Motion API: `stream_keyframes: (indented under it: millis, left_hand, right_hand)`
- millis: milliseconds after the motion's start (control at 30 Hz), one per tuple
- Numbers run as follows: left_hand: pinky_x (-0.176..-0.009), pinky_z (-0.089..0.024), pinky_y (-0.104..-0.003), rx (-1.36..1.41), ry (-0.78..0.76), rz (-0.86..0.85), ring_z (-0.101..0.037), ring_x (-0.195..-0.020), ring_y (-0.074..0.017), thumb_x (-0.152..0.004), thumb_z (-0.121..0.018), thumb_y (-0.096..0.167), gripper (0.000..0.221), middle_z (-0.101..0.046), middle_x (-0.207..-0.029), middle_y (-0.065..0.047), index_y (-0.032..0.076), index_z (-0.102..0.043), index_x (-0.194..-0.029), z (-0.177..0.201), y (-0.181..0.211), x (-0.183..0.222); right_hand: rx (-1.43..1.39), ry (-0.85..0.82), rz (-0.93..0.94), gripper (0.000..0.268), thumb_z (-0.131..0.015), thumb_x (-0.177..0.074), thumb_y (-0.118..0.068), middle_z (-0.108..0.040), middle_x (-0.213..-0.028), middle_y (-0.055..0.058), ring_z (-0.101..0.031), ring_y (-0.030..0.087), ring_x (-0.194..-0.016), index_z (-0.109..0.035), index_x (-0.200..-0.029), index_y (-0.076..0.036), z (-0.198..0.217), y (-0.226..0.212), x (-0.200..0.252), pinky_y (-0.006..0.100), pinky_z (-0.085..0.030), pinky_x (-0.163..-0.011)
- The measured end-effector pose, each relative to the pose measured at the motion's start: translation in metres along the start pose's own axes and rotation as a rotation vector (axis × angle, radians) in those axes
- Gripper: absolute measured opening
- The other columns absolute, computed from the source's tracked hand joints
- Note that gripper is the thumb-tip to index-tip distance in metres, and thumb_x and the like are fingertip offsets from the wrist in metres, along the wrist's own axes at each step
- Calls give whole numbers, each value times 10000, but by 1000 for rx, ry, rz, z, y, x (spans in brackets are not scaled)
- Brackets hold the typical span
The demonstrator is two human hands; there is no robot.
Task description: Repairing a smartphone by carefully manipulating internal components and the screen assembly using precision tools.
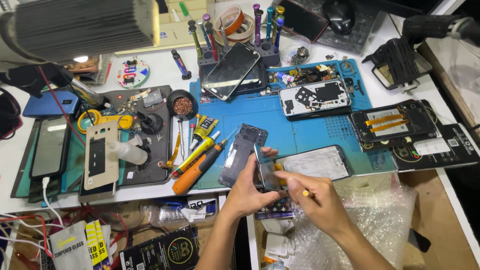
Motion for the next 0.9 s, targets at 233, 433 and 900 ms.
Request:
stream_keyframes:
  millis: [233, 433, 900]
  left_hand:
    - [-1157, -437, -384, 78, -4, -5, -518, -1402, -234, -770, -865, 277, 882, -529, -1475, -138, 91, -363, -1470, -5, -5, -1]
    - [-1135, -475, -397, 183, 15, -3, -486, -1420, -240, -819, -862, 210, 846, -492, -1509, -140, 110, -359, -1492, -8, -6, -2]
    - [-1175, -426, -474, 250, 3, -66, -450, -1455, -315, -857, -833, 484, 921, -451, -1541, -199, 135, -310, -1530, -8, -15, 0]
  right_hand:
    - [-162, 72, -271, 561, -395, -1002, -440, -606, -655, 26, -447, 98, -431, -716, -1310, -97, 9, 32, 20, 242, -315, -366]
    - [-2, 39, 65, 450, -398, -1033, -377, -778, -879, 37, -670, 143, -589, -667, -1296, -131, 7, 22, 22, 305, -522, -532]
    - [-72, 72, 417, 352, -795, -871, -40, -713, -980, 38, -704, 141, -773, -698, -1198, -123, 0, -21, -4, 255, -557, -614]
Point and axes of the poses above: each hand's wrist, its own x-axis away from the middle knuckle, its own z-axis out of the back of the hand, y = z × x, the point moved 1 cm from there along -x, towards the middle knuckle
